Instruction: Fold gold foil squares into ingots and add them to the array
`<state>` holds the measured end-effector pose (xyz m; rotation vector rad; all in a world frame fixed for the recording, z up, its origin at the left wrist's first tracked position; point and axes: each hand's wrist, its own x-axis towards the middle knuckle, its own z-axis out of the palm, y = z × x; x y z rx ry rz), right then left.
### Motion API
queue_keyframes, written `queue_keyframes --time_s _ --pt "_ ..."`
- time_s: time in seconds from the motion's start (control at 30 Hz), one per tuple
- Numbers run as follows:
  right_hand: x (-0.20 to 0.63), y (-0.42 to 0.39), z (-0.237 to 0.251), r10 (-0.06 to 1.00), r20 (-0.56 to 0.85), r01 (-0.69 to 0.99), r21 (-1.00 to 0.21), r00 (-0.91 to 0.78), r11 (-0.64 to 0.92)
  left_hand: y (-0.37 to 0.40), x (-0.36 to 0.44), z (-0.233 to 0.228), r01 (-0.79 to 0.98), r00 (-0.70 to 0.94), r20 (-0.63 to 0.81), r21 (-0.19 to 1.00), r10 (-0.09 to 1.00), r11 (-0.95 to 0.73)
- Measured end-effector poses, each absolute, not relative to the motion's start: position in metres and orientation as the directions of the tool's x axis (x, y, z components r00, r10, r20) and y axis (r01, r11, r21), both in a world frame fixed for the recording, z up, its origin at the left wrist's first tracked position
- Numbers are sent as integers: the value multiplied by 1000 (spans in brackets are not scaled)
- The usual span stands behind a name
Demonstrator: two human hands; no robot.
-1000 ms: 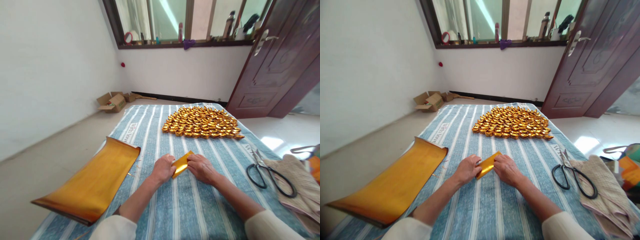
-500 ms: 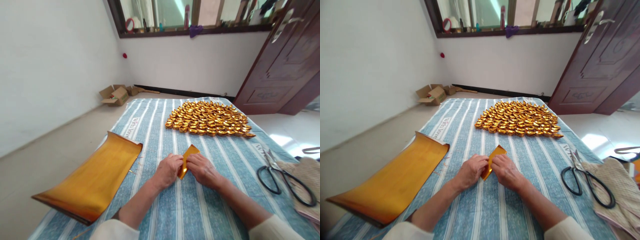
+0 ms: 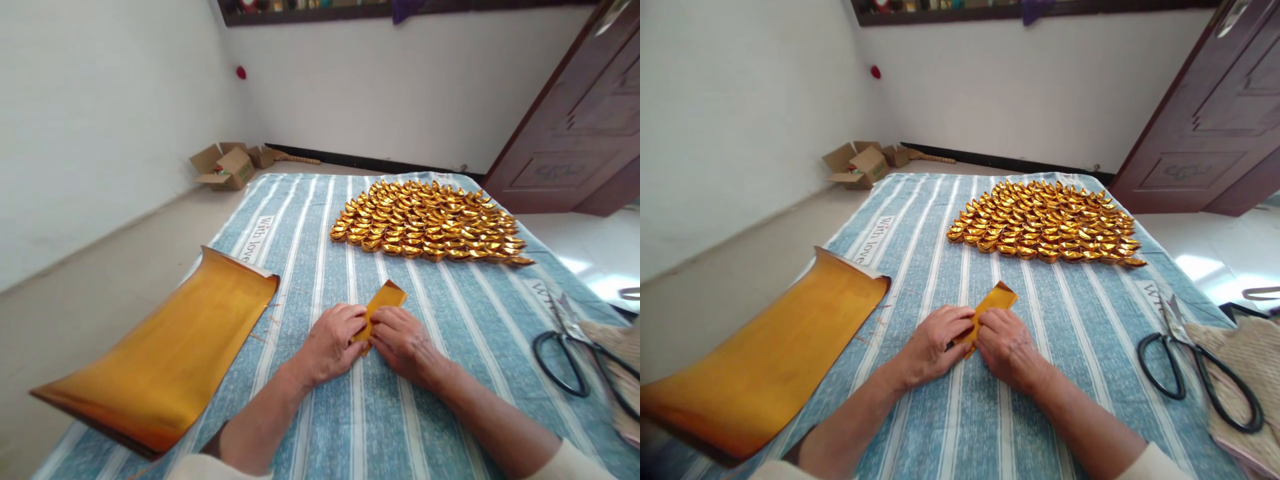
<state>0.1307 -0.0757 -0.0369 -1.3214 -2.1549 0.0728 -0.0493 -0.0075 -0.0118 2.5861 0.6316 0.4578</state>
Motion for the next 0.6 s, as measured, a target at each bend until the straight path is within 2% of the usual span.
queue_keyframes --time_s 0.3,0.6 --pt "125 -76 -41 877 442 841 -387 -190 378 -10 -47 -6 410 805 175 525 567 -746" --pt "136 -71 -46 912 406 863 -438 -62 253 -7 -48 -7 487 800 100 467 592 -738"
